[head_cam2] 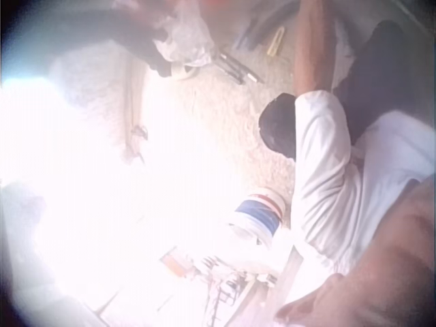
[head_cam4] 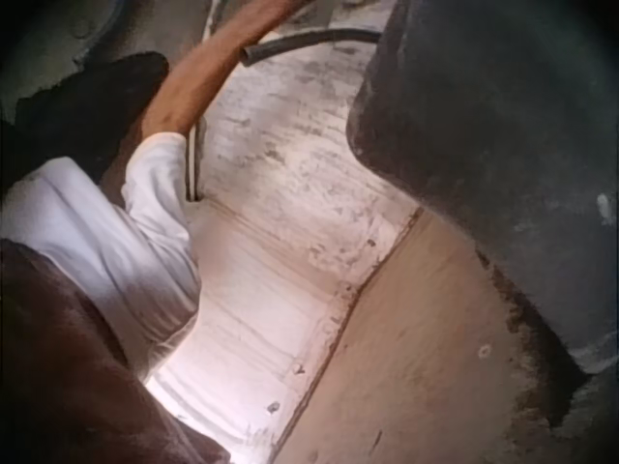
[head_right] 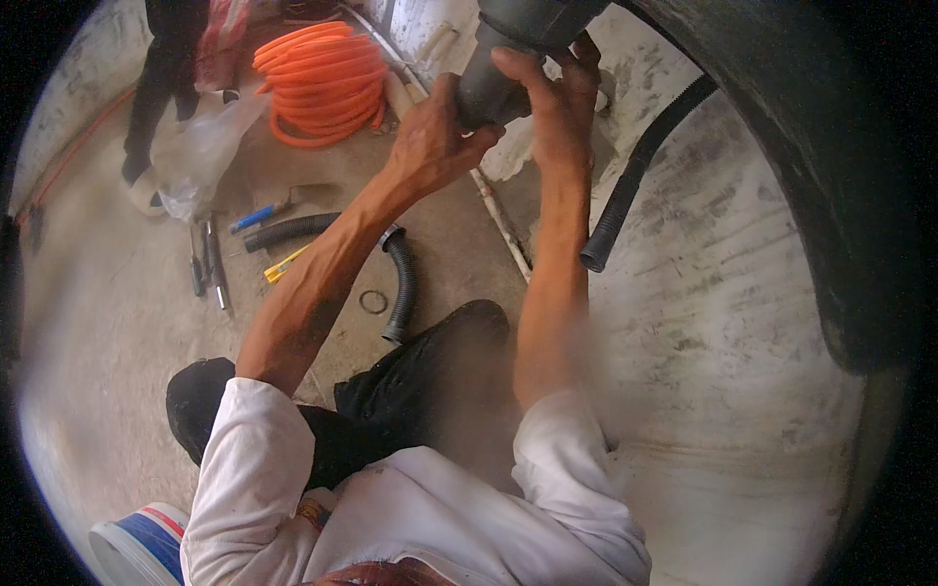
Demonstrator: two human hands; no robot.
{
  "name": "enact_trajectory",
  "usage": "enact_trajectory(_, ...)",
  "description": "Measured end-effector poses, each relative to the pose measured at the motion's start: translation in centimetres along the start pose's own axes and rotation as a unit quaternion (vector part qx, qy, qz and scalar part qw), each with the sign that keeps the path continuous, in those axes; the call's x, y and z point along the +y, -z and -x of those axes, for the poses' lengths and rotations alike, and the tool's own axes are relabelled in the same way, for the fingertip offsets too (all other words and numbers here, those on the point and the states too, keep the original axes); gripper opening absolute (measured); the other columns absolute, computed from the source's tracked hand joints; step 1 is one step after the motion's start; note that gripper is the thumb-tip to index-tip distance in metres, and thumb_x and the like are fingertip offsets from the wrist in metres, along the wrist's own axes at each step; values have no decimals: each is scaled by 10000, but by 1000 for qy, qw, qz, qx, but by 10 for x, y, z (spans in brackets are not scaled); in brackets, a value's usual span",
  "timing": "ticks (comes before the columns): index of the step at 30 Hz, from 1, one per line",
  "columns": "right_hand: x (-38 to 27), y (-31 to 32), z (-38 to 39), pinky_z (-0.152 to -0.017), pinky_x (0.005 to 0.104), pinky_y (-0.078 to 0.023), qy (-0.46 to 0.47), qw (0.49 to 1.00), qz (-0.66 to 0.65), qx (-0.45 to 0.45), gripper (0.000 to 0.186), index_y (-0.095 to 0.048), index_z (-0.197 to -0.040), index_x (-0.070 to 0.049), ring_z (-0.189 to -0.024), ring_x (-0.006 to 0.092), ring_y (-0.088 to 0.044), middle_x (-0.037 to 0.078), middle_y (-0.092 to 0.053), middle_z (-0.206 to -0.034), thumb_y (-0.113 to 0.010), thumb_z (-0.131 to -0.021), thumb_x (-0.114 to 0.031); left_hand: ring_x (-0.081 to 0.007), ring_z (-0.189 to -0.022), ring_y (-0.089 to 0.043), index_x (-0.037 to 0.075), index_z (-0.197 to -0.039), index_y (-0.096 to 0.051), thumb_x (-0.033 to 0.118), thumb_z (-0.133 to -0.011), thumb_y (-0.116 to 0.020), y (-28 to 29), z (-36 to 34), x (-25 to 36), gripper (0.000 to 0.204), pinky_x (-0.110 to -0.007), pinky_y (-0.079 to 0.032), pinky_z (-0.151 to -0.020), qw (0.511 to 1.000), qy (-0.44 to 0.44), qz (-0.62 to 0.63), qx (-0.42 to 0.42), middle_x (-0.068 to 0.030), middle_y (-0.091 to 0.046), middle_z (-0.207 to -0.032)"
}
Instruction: Connecting and adjusting a curved PVC drain pipe for a sink or tank.
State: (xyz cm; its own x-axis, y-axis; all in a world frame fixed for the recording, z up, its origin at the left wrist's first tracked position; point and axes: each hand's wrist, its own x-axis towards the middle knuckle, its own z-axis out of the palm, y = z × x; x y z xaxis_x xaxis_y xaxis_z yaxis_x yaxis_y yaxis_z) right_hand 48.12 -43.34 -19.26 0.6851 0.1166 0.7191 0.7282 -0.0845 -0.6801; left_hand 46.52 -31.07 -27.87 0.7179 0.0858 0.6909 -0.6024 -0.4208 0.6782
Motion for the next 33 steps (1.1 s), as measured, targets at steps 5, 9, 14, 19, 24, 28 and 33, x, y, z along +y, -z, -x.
enact_trajectory(5, 25, 32, -17, -1037, 387, -363, -106, 988, -50, -104, 667, -571, -1270, -76, -1239, 213, -454, 118, -531, -1233, -806, -701, -331, -429, -642, -621, -25, -1028, -380, 194, -745, -741, 2, -1, -6, 508, -484, -494, -606, 1000, -26, 16, -6, -239, -603, -717)
enact_trajectory(9, 21, 21, -4, -1039, 392, -368, -108, 992, 26, -58, 749, -529, -1321, -54, -1228, 220, -483, 132, -533, -1270, -816, -723, -400, -444, -675, -638, -32, -1036, -372, 220, -752, -756, -1, 0, -5, 540, -486, -503, -620, 1000, -6, -6, 6, -253, -620, -725)
enact_trajectory(14, 1, 2, 11, -1026, 401, -388, -103, 987, 103, 63, 802, -570, -1270, 21, -1145, 224, -549, 130, -598, -1232, -830, -728, -510, -458, -729, -651, -38, -1047, -369, 247, -749, -769, 3, -4, 5, 574, -488, -510, -649, 999, 21, 24, -9, -280, -639, -772)
enact_trajectory(19, 6, 10, 1, -1018, 384, -391, -25, 1000, 12, 6, 688, -609, -1199, 6, -1136, 202, -540, 105, -618, -1168, -826, -752, -471, -456, -733, -647, -34, -1038, -393, 221, -735, -763, 6, -7, 2, 542, -483, -510, -665, 998, 48, 28, -37, -281, -636, -772)
enact_trajectory(24, 11, 17, -6, -1013, 352, -377, 3, 1000, -5, -22, 595, -614, -1171, -7, -1123, 183, -528, 86, -619, -1146, -797, -799, -434, -445, -702, -628, -39, -1027, -420, 185, -698, -766, 4, -8, -4, 526, -475, -493, -640, 1000, -13, 25, -9, -250, -621, -756)
enact_trajectory(28, 23, 32, -17, -1016, 327, -360, -15, 995, -23, -93, 582, -611, -1186, -15, -1119, 168, -513, 57, -619, -1138, -759, -834, -454, -450, -707, -624, -45, -1035, -417, 197, -697, -769, 5, -9, -9, 545, -480, -486, -641, 999, -24, 31, -12, -253, -618, -763)
enact_trajectory(33, 43, 55, -23, -1002, 341, -372, -74, 983, -83, -145, 528, -630, -1103, -18, -1095, 144, -518, 8, -577, -1047, -736, -848, -467, -463, -723, -622, -43, -1019, -401, 181, -703, -766, 1, -11, -4, 532, -494, -482, -643, 1000, -18, 0, -13, -260, -610, -754)
